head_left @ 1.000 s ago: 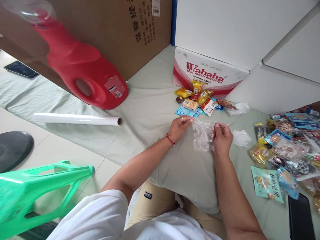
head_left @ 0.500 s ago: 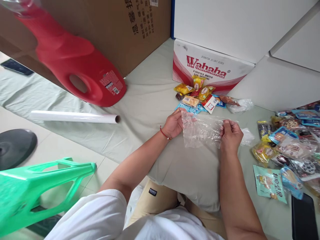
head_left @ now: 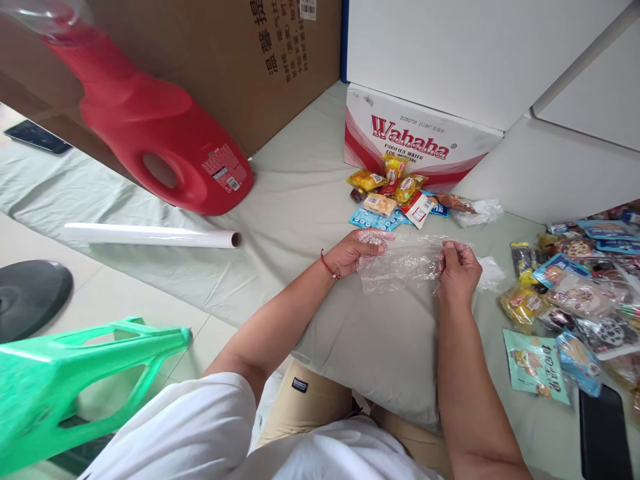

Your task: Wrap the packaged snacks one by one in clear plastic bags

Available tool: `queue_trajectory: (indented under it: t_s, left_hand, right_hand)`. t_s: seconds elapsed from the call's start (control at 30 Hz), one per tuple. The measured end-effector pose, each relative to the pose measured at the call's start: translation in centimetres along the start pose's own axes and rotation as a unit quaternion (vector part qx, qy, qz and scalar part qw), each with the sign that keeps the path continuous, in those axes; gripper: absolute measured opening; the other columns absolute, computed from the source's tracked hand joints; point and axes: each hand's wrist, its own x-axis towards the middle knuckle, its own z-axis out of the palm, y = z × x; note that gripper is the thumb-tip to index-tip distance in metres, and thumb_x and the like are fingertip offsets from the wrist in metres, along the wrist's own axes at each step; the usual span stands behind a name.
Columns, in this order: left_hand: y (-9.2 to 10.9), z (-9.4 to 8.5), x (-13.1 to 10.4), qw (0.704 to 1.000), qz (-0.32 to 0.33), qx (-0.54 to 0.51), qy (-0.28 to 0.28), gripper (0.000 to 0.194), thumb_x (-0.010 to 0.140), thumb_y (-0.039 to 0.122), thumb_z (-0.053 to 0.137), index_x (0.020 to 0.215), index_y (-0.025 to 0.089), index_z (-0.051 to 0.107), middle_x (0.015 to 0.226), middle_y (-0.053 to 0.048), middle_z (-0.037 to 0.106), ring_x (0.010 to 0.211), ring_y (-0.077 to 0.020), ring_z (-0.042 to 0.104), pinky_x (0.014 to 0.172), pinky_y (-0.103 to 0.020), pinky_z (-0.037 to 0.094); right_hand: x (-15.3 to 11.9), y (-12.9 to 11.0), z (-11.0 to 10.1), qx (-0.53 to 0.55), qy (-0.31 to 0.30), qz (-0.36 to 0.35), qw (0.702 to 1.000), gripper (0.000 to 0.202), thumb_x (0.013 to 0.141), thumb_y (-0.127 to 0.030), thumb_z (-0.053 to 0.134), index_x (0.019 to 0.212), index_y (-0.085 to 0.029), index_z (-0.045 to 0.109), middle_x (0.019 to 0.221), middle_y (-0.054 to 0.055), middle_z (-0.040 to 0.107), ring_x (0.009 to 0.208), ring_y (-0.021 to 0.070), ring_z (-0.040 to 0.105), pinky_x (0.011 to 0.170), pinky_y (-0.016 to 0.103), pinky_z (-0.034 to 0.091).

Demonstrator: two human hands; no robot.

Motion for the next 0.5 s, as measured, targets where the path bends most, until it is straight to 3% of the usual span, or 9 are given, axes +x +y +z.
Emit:
queue_trajectory:
  t_s: [0.17, 0.3, 0.5]
  left_hand:
    - [0.2, 0.2, 0.0, 1.000, 0.009, 0.023, 0.003, 0.046, 0.058, 0.036, 0.100, 0.090, 0.012, 0.077, 0.072, 0.001, 0.065, 0.060, -0.0074, 0.055, 0.055, -0.021, 0.038]
    - [0.0, -0.1, 0.4, 0.999, 0.031, -0.033, 0.016, 0.043, 0.066, 0.044, 0.094, 0.084, 0.014, 0.070, 0.072, 0.002, 0.061, 0.058, -0.0072, 0.053, 0.052, -0.020, 0.040]
    - [0.6, -1.0, 0.6, 0.996, 0.043, -0.070, 0.026, 0.031, 0.070, 0.029, 0.086, 0.075, 0.017, 0.057, 0.064, 0.005, 0.048, 0.049, -0.0051, 0.040, 0.044, -0.018, 0.030]
  right_hand:
    - [0.3, 0.0, -0.3, -0.001, 0.012, -0.011, 1.000, 0.036, 0.071, -0.049, 0.079, 0.086, -0.018, 0.067, 0.058, -0.007, 0.055, 0.046, 0.0077, 0.039, 0.044, 0.023, 0.027]
    - [0.8, 0.1, -0.8, -0.004, 0.031, -0.041, 0.999, 0.034, 0.073, -0.047, 0.079, 0.085, -0.016, 0.069, 0.059, -0.006, 0.055, 0.047, 0.0076, 0.039, 0.044, 0.023, 0.026]
    - [1.9, 0.3, -1.9, 0.037, 0.069, -0.017, 0.997, 0.034, 0.068, -0.044, 0.081, 0.084, -0.017, 0.069, 0.060, -0.005, 0.057, 0.048, 0.0075, 0.041, 0.043, 0.022, 0.026]
